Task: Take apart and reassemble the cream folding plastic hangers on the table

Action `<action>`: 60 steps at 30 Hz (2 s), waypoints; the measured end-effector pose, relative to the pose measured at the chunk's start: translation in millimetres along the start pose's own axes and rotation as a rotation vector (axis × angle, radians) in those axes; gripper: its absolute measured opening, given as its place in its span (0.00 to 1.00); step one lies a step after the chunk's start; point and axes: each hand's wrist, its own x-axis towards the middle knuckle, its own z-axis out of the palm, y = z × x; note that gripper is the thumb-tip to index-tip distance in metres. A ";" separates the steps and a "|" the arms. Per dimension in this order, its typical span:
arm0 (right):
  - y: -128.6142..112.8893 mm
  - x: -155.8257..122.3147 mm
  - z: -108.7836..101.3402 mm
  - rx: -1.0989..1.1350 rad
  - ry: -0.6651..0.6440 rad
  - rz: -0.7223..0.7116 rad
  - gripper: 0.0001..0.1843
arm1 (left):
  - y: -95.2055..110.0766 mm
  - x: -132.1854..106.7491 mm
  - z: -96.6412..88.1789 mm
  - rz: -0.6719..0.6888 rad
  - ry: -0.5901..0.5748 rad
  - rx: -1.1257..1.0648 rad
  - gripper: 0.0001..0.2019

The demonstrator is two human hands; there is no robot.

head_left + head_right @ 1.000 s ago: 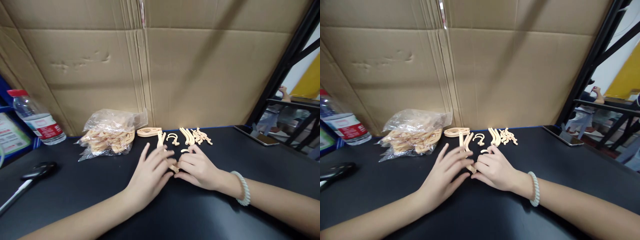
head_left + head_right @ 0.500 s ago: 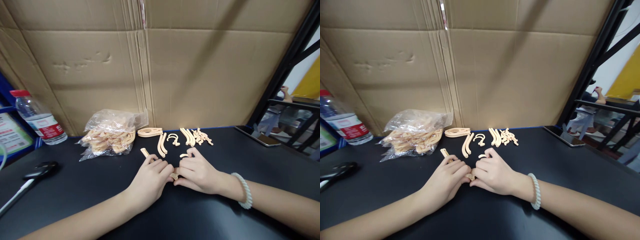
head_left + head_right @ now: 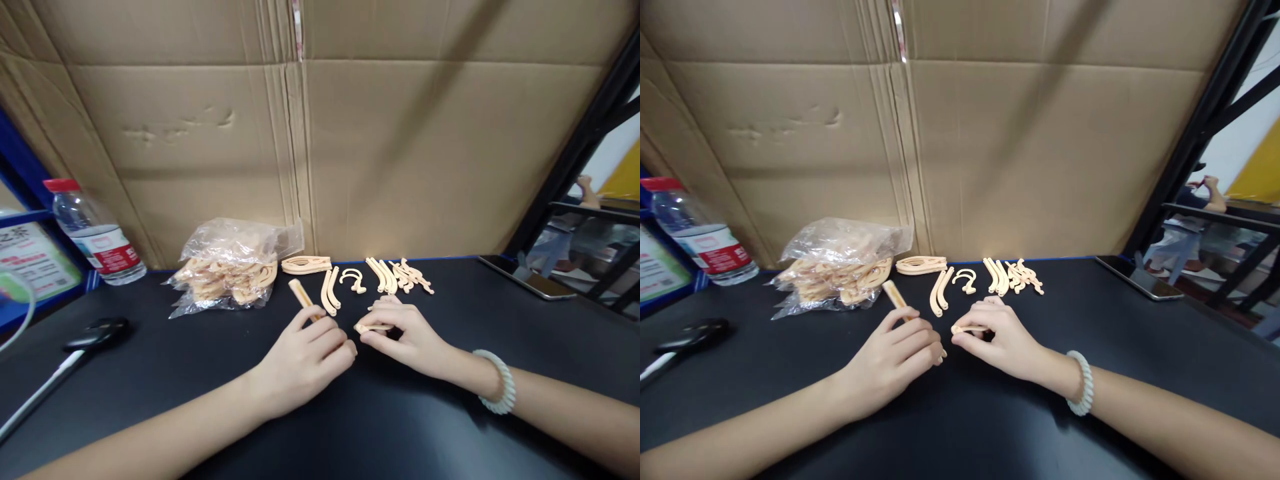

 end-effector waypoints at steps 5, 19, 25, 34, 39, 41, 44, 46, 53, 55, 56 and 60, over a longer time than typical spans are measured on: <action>2.4 0.5 0.8 -0.001 0.056 0.044 0.10 | -27.4 -8.3 12.5 -0.257 -0.037 -0.080 0.11; 25.6 10.8 -7.8 -0.385 0.346 -0.036 0.11 | -29.8 -10.9 20.3 -0.507 -0.093 -0.198 0.09; 51.5 21.7 -8.3 -0.533 0.134 -0.010 0.17 | -30.7 -12.9 21.3 -0.470 -0.048 -0.178 0.10; 41.3 11.6 -7.2 -0.468 -0.075 -0.058 0.11 | -27.2 -9.2 13.9 -0.338 -0.106 -0.268 0.14; 46.0 12.8 -5.8 -0.427 -0.068 -0.079 0.11 | -28.7 -9.6 9.6 -0.310 -0.210 -0.300 0.19; 47.0 13.1 -5.6 -0.429 -0.074 -0.087 0.11 | -29.3 -9.1 6.8 -0.283 -0.264 -0.317 0.21; 46.7 13.4 -5.8 -0.419 -0.079 -0.084 0.11 | -30.4 -7.2 2.9 -0.236 -0.336 -0.347 0.25; 46.4 13.4 -5.9 -0.399 -0.080 -0.083 0.11 | -31.4 -5.6 1.4 -0.223 -0.372 -0.368 0.27; 49.9 13.1 -5.6 -0.352 -0.057 -0.093 0.11 | -35.5 -5.2 7.1 -0.304 -0.481 -0.313 0.29; 51.1 13.1 -5.5 -0.352 -0.058 -0.102 0.11 | -36.0 -5.9 9.1 -0.341 -0.494 -0.286 0.30; 51.6 13.1 -5.5 -0.353 -0.057 -0.102 0.11 | -36.1 -6.1 9.8 -0.358 -0.505 -0.273 0.30; 52.1 12.8 -5.5 -0.346 -0.051 -0.095 0.12 | -36.4 -6.1 11.0 -0.399 -0.521 -0.242 0.30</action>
